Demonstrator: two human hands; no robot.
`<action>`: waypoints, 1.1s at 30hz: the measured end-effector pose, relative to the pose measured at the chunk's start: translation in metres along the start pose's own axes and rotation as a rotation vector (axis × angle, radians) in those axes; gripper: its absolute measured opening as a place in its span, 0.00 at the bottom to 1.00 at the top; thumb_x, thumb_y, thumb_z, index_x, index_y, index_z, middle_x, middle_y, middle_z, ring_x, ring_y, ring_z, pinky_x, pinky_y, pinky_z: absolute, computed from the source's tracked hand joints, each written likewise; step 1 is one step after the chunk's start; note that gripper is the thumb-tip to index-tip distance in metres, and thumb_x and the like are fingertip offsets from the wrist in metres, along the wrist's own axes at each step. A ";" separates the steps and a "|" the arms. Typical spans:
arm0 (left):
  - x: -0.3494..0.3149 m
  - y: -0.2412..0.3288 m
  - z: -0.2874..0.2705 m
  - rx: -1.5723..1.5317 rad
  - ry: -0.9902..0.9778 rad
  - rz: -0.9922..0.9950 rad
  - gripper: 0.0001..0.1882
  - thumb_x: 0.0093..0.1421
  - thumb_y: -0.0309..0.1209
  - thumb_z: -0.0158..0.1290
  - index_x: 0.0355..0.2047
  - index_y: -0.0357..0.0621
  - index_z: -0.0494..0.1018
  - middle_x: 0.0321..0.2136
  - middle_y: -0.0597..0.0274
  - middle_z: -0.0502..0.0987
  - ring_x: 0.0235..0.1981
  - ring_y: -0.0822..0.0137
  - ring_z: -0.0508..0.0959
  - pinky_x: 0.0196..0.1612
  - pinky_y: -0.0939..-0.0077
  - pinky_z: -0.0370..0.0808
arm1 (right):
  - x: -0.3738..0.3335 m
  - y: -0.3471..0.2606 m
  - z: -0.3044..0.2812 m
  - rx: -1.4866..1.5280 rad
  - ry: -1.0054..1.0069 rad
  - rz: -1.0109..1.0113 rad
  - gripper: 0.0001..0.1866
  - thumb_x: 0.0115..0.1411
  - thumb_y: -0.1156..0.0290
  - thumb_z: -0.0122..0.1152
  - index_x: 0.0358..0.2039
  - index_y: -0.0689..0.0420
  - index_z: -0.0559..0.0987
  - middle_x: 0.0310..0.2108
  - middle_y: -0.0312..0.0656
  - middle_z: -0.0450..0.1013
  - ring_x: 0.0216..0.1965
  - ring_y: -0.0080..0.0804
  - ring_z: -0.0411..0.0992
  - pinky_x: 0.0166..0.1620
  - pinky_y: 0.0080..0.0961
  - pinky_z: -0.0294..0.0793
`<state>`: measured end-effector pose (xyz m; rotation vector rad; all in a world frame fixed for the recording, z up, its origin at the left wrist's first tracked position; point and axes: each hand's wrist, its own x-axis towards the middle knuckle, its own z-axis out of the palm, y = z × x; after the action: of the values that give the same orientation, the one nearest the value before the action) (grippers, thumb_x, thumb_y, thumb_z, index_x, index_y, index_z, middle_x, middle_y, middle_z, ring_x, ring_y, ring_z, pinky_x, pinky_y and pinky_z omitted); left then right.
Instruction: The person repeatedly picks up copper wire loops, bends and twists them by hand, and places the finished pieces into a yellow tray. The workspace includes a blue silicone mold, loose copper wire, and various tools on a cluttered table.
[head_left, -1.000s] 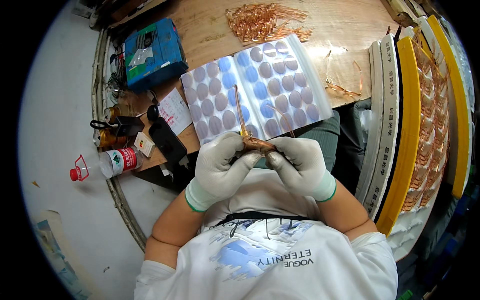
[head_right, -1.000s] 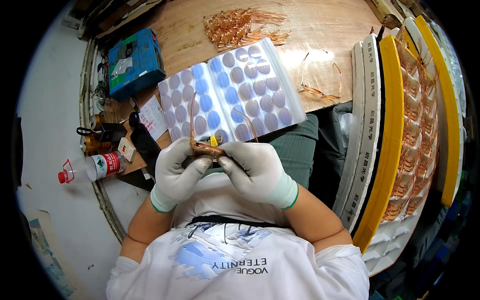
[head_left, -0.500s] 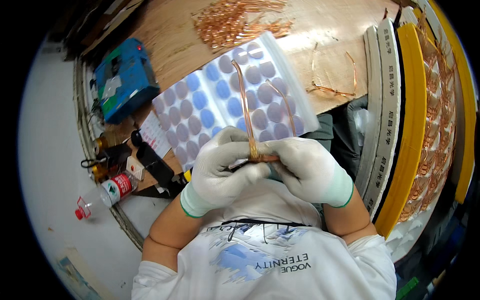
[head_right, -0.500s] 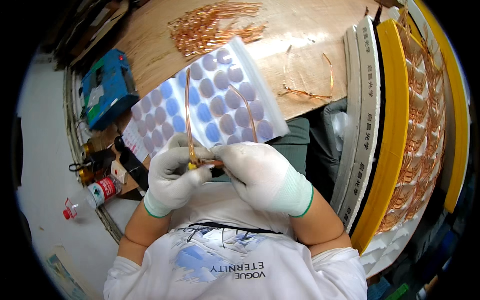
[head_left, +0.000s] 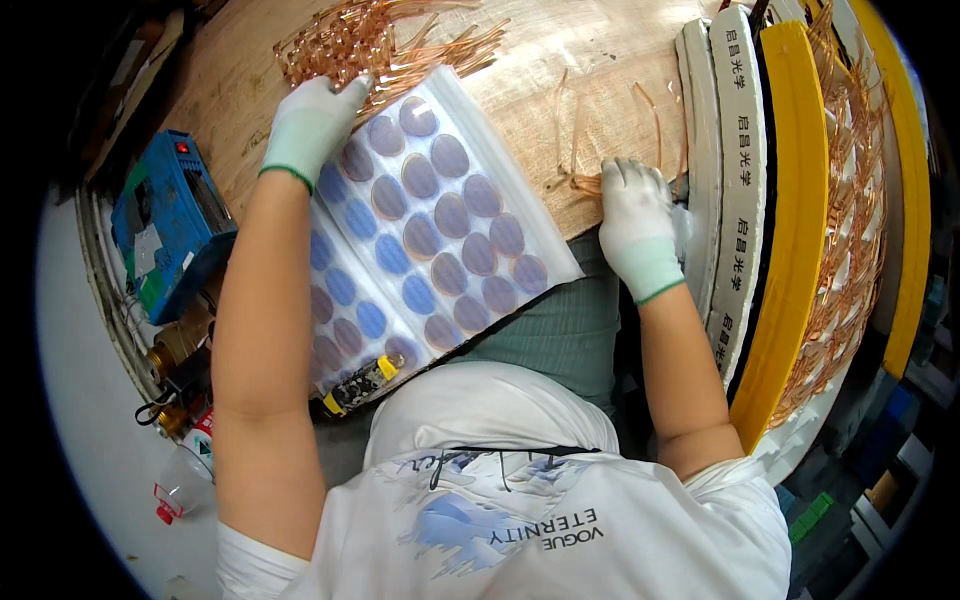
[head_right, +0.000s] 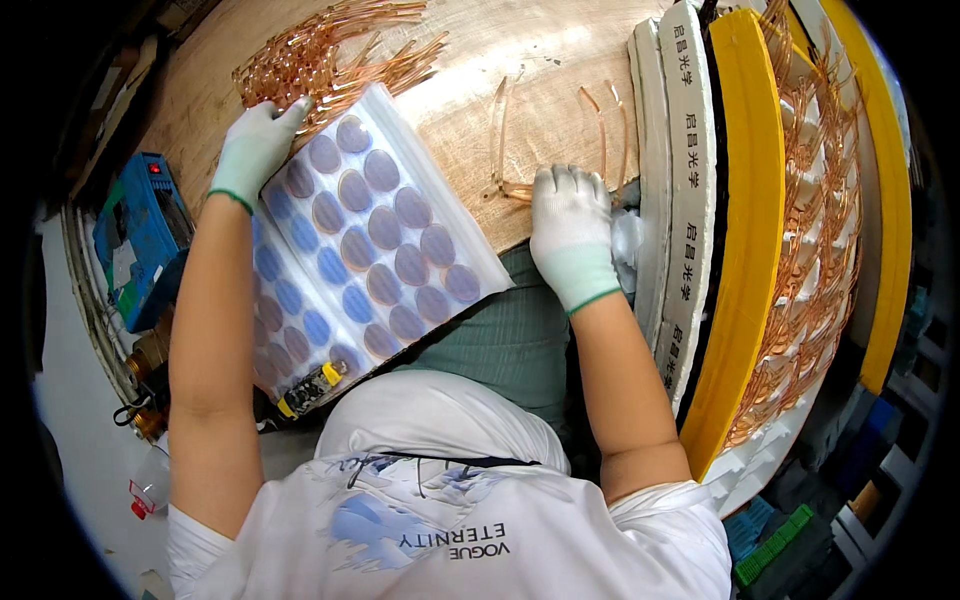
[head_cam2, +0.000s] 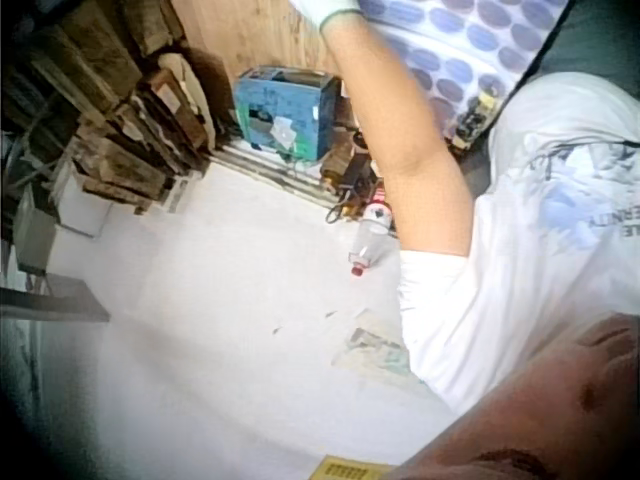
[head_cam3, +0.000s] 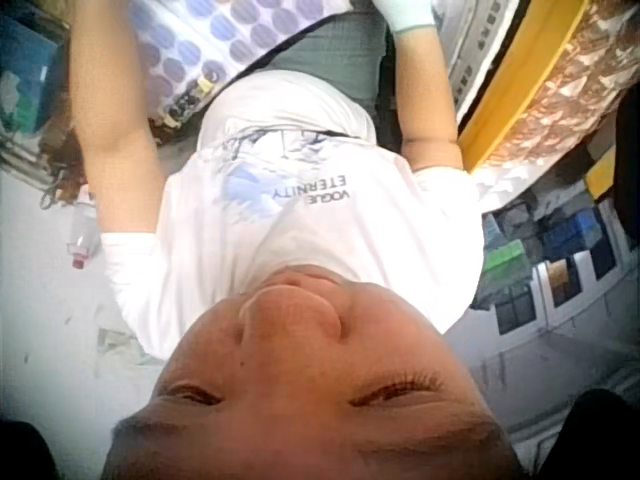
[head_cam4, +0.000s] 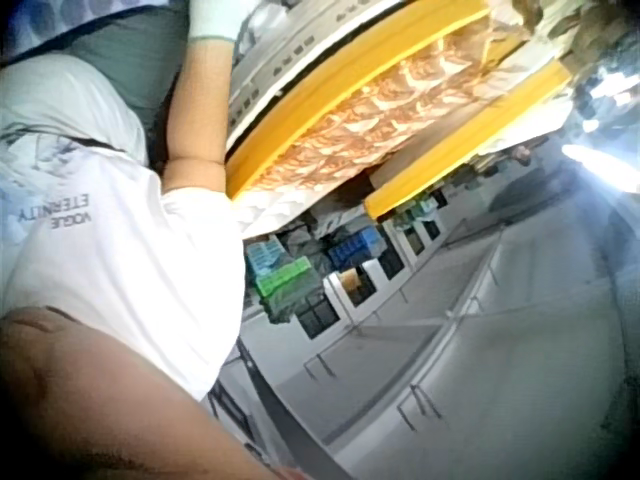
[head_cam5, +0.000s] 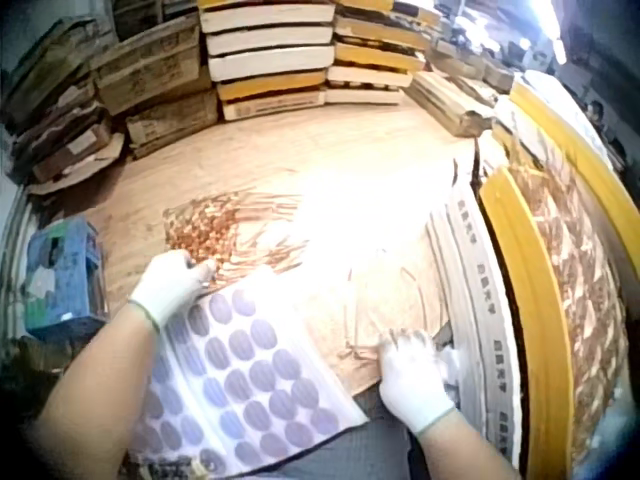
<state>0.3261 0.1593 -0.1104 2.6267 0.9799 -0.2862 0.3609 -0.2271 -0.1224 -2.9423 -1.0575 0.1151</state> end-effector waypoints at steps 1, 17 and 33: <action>0.008 -0.002 0.001 -0.008 -0.026 0.036 0.34 0.65 0.56 0.44 0.45 0.33 0.79 0.46 0.36 0.80 0.50 0.43 0.79 0.56 0.55 0.73 | 0.007 0.001 0.006 -0.020 -0.077 0.030 0.22 0.59 0.76 0.51 0.55 0.62 0.73 0.52 0.52 0.74 0.58 0.47 0.70 0.66 0.47 0.62; -0.190 -0.040 -0.048 -1.025 0.712 0.135 0.20 0.57 0.25 0.63 0.49 0.28 0.76 0.29 0.65 0.78 0.29 0.83 0.75 0.32 0.87 0.71 | -0.055 -0.195 -0.029 0.454 -0.108 -0.668 0.14 0.54 0.67 0.62 0.43 0.50 0.82 0.41 0.40 0.74 0.47 0.42 0.73 0.53 0.45 0.68; -0.377 -0.107 -0.013 -1.430 0.268 0.273 0.18 0.72 0.28 0.49 0.58 0.33 0.62 0.41 0.50 0.78 0.33 0.69 0.80 0.42 0.72 0.81 | -0.070 -0.178 -0.055 0.728 -0.143 -0.255 0.11 0.63 0.71 0.56 0.44 0.56 0.81 0.37 0.52 0.78 0.39 0.51 0.78 0.44 0.44 0.77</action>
<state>-0.0248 0.0147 -0.0112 1.4077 0.5015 0.6303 0.1982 -0.1332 -0.0564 -2.1601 -1.0939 0.5750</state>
